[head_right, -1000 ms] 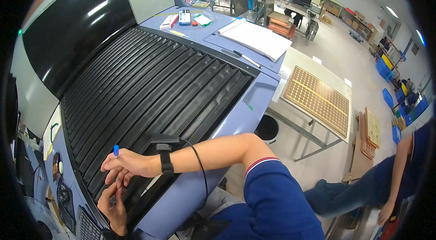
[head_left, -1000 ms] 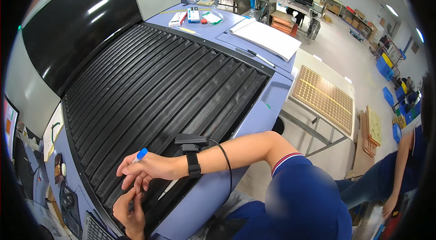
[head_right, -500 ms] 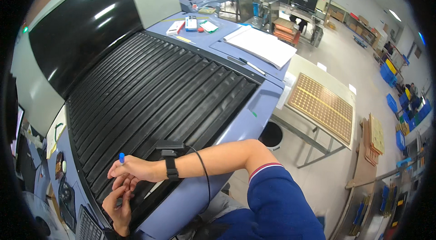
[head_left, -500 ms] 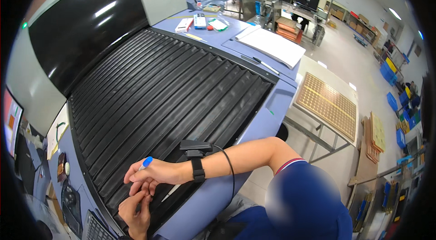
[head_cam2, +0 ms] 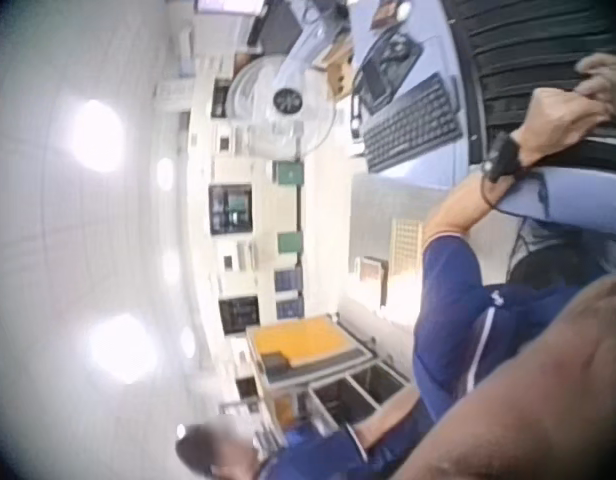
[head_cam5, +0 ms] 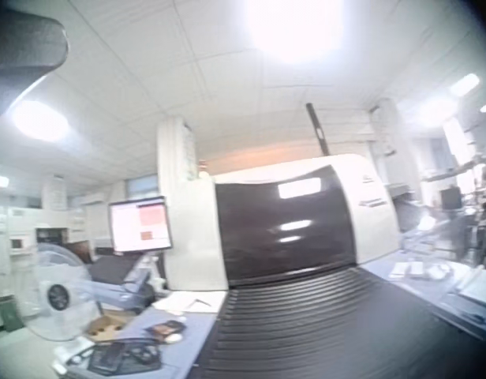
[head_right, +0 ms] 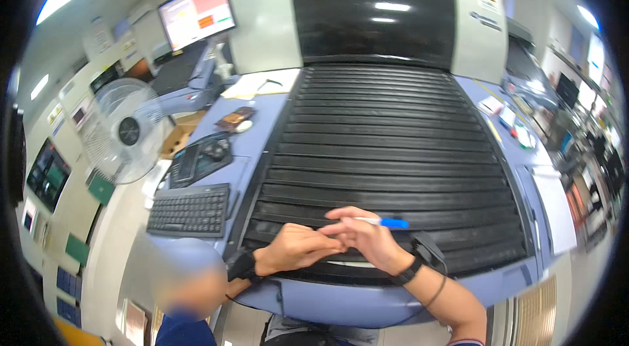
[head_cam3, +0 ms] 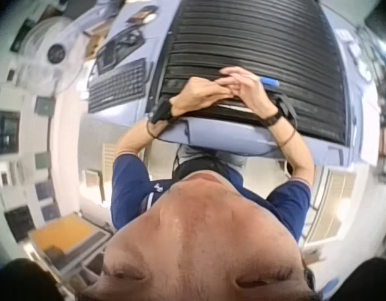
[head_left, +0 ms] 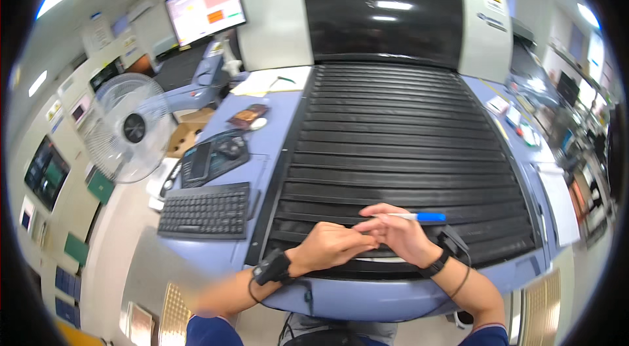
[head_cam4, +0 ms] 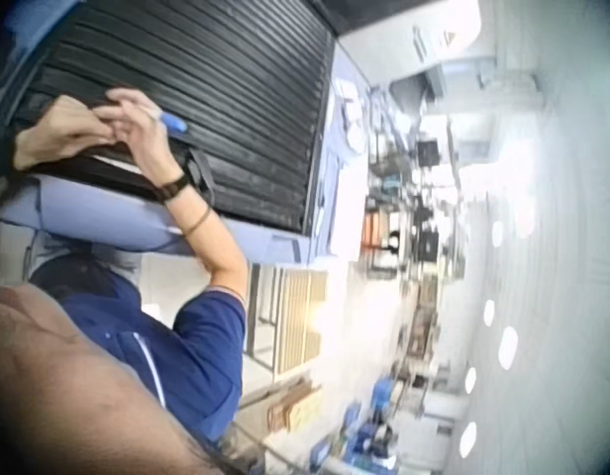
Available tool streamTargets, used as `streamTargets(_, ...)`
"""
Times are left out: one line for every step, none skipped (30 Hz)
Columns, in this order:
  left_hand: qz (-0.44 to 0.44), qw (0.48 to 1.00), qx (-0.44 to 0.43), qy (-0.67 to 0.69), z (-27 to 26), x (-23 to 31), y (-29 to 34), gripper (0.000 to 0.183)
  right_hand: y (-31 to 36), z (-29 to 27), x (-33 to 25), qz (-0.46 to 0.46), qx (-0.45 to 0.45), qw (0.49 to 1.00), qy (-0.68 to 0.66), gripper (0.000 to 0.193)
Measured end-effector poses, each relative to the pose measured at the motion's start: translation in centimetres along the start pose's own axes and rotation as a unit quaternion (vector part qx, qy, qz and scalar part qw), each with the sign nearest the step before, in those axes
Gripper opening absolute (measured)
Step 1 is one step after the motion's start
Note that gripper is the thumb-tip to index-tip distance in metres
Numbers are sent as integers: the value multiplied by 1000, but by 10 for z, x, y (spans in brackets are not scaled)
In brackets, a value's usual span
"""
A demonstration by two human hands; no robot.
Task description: Inspecting and marking defects on a large sheet of printed circuit boards using a marking pen.
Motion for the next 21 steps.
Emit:
streamTargets(11, 1000, 16, -5, -4, 4, -1, 14, 2, 2, 0, -5, 4, 1000, 1, 43)
streamTargets(7, 999, 40, 13, -9, 5, -3, 14, 0, 3, -2, -12, 9, 1000, 0, 41)
streamTargets(-7, 999, 49, 20, -8, -1, 0, 14, 0, 4, -2, -5, 6, 1000, -8, 41)
streamTargets(-20, 998, 54, 28, -10, -5, 4, 14, 1, 4, -1, 1, 5, 1000, -17, 41)
streamTargets(-11, 998, 52, 21, -14, -3, 7, 15, 0, 5, -1, 4, 6, 1000, -28, 40)
streamTargets(0, 999, 48, 23, -12, -1, 5, 15, 0, 5, 1, 4, 0, 1000, -26, 40)
streamTargets(12, 999, 41, 26, -10, 2, 1, 16, 0, 4, 2, 1, -3, 1000, -25, 41)
streamTargets(17, 999, 34, 10, -9, 5, -2, 16, 1, 2, 1, -4, -4, 1000, -25, 41)
streamTargets(19, 1000, 23, -2, -8, 8, -4, 16, 2, 3, -1, -5, -12, 1000, -20, 43)
streamTargets(25, 1000, 9, 0, 0, 9, -6, 17, 4, 0, 2, 5, -5, 1000, -18, 44)
streamTargets(34, 999, 21, 13, 0, 10, -8, 14, 2, 1, 1, 5, -13, 1000, -13, 44)
streamTargets(34, 999, 16, 16, 4, 3, -2, 14, 0, 1, 3, 8, -17, 1000, -9, 44)
streamTargets(27, 999, -29, 8, 8, 3, -5, 14, 1, 0, 3, 5, -21, 1000, -6, 45)
streamTargets(0, 999, -39, -3, 8, 7, -12, 14, 1, -3, 3, 1, -24, 1000, -4, 45)
streamTargets(24, 1000, -16, -5, 7, 7, -11, 14, -2, -1, 4, 9, -31, 999, -10, 45)
streamTargets(-1, 1000, -22, -12, 8, 7, -15, 15, -3, -1, 7, 14, -37, 999, -16, 44)
streamTargets(-27, 999, -36, -16, 7, 7, -17, 15, -5, 2, 9, 15, -43, 999, -25, 44)
streamTargets(-36, 999, -16, -22, 4, 3, -9, 15, -7, 4, 10, 16, -54, 998, -33, 45)
streamTargets(-33, 999, -11, -42, 1, 2, -6, 16, -8, 5, 10, 20, -45, 998, -31, 45)
streamTargets(-46, 998, -15, -50, 3, 0, -5, 16, -5, 6, 6, 24, -37, 999, -24, 46)
streamTargets(-49, 998, -15, -37, 6, -1, -5, 16, 0, 5, 3, 20, -30, 999, -30, 49)
Point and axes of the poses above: each hand's wrist, its own y-axis away from the middle knuckle, its own z-axis out of the palm, x = y × z, the point moved 9 cm from there along -y, towards the middle knuckle, and after that the axes turned 14 degrees about y, right-handed, at the moved point
